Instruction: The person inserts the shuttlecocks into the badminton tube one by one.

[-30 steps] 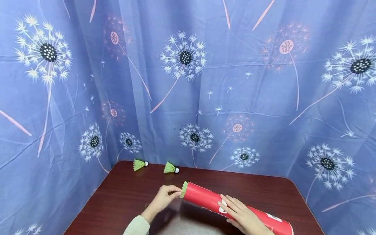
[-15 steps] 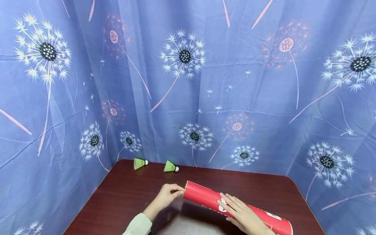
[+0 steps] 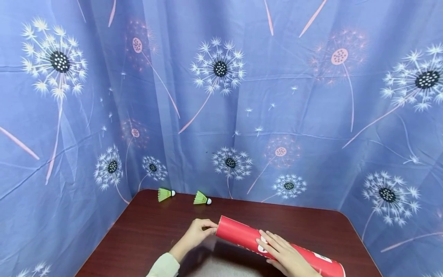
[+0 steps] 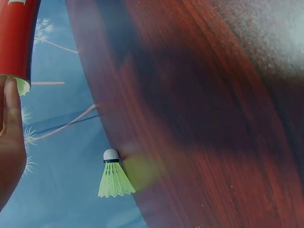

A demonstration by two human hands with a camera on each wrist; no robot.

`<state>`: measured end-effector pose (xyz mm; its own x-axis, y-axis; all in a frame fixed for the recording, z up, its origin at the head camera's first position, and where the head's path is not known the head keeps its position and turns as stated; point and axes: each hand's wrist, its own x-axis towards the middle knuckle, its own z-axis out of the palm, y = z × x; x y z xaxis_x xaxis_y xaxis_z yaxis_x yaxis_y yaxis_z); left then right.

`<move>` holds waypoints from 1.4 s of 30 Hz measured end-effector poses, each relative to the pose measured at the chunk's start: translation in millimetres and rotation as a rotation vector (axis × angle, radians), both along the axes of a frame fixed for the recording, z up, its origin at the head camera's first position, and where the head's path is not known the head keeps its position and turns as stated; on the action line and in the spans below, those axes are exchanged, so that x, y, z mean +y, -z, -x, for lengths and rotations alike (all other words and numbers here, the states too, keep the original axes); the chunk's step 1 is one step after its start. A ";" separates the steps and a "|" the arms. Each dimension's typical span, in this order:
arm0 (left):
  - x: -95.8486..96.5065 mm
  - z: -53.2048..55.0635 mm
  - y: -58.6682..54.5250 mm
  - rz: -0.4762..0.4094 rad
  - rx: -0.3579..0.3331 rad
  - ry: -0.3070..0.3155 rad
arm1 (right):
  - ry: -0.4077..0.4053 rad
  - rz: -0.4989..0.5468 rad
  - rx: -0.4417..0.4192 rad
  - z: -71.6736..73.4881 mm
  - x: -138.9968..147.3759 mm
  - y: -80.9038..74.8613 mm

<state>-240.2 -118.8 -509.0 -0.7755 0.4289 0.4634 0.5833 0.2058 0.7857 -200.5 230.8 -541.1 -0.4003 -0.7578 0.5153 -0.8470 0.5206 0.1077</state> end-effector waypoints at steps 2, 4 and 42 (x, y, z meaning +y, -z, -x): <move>-1.1 1.6 2.7 0.001 0.008 0.013 | -0.003 0.008 0.001 0.3 -0.1 0.2; -3.4 6.2 9.8 -0.003 0.030 0.038 | 0.001 0.001 0.000 0.5 0.1 0.3; -105.7 74.4 26.9 -0.180 -0.264 -0.605 | 0.005 -0.024 0.061 8.8 14.9 6.9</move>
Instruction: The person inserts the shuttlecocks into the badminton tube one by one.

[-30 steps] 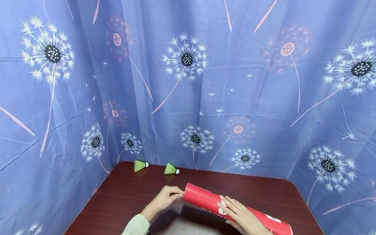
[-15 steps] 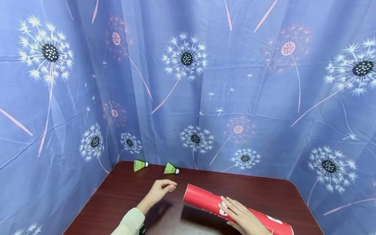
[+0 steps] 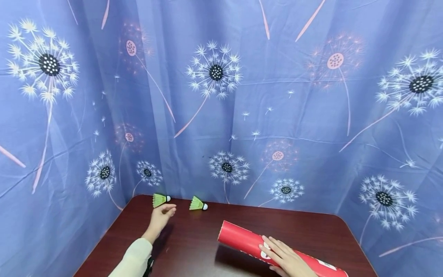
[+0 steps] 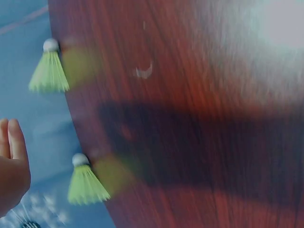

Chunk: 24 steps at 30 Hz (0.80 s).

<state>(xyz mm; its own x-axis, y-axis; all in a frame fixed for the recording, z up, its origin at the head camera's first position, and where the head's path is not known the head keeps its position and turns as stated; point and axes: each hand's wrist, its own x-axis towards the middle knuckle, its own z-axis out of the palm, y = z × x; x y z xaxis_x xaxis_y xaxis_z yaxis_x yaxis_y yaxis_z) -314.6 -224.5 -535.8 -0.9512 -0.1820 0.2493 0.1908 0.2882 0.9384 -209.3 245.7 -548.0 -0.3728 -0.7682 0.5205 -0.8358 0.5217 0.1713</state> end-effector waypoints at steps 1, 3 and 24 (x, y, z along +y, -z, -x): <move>-7.5 2.6 1.9 0.012 -0.010 -0.031 | -0.007 0.006 -0.007 1.0 -0.5 0.5; -19.7 5.9 3.3 0.017 -0.029 -0.086 | -0.013 0.015 -0.018 2.4 -1.0 1.0; -34.8 33.0 19.5 0.023 -0.070 -0.522 | 0.011 -0.009 -0.002 11.5 4.0 4.9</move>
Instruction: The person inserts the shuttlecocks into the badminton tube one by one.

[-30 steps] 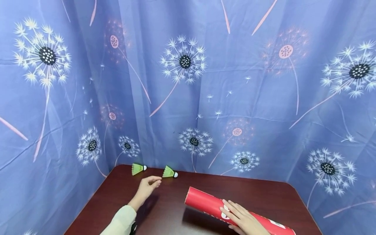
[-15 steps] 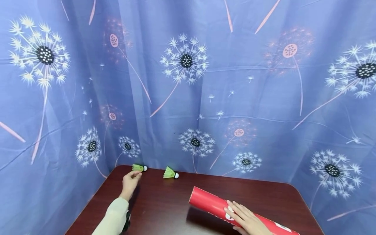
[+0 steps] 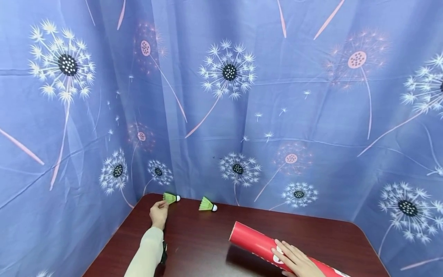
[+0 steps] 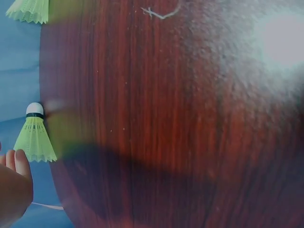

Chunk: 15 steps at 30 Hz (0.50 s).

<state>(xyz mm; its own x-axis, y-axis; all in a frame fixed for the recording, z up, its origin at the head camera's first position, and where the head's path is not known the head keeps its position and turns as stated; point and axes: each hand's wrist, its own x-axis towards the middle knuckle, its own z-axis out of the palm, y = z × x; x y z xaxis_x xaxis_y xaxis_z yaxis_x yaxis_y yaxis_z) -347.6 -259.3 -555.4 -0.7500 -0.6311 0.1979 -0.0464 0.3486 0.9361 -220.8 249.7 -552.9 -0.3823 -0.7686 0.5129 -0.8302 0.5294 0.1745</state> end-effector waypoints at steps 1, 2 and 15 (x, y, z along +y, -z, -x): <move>0.5 1.9 0.7 -0.006 -0.014 -0.001 | 0.000 -0.002 0.002 0.3 -0.1 0.5; 0.7 3.8 1.7 -0.006 -0.023 0.000 | 0.001 0.000 0.002 0.6 -0.3 0.8; -31.1 46.6 38.1 -0.179 -0.040 0.232 | 0.016 -0.008 -0.012 4.1 -0.5 5.1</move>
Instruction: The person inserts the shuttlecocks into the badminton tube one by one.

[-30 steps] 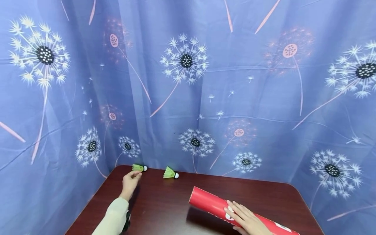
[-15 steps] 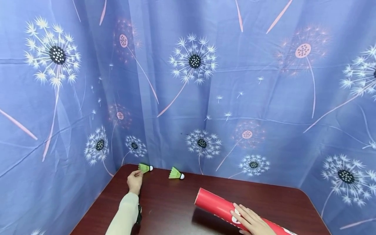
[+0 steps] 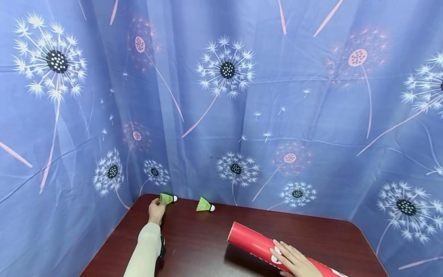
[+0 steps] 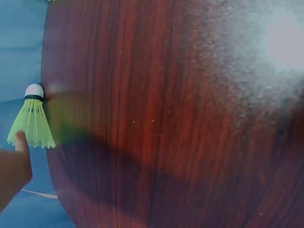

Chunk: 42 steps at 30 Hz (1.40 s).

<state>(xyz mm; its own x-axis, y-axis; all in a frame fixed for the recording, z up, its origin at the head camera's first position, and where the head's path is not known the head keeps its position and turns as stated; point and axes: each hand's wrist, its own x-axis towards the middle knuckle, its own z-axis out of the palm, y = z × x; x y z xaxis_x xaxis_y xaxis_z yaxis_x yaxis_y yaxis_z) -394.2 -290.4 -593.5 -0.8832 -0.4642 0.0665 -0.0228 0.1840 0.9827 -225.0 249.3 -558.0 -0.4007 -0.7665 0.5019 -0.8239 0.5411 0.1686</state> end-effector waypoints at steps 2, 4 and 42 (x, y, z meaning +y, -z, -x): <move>7.8 -14.5 -22.6 0.006 -0.093 0.065 | 0.004 0.001 -0.006 -1.2 -0.2 1.1; 11.1 -21.5 -29.8 0.001 -0.118 0.117 | 0.012 0.003 -0.017 -2.3 -0.5 2.0; 12.1 -68.8 -13.0 0.463 0.049 -0.136 | 0.005 0.007 0.002 -2.3 -1.6 0.0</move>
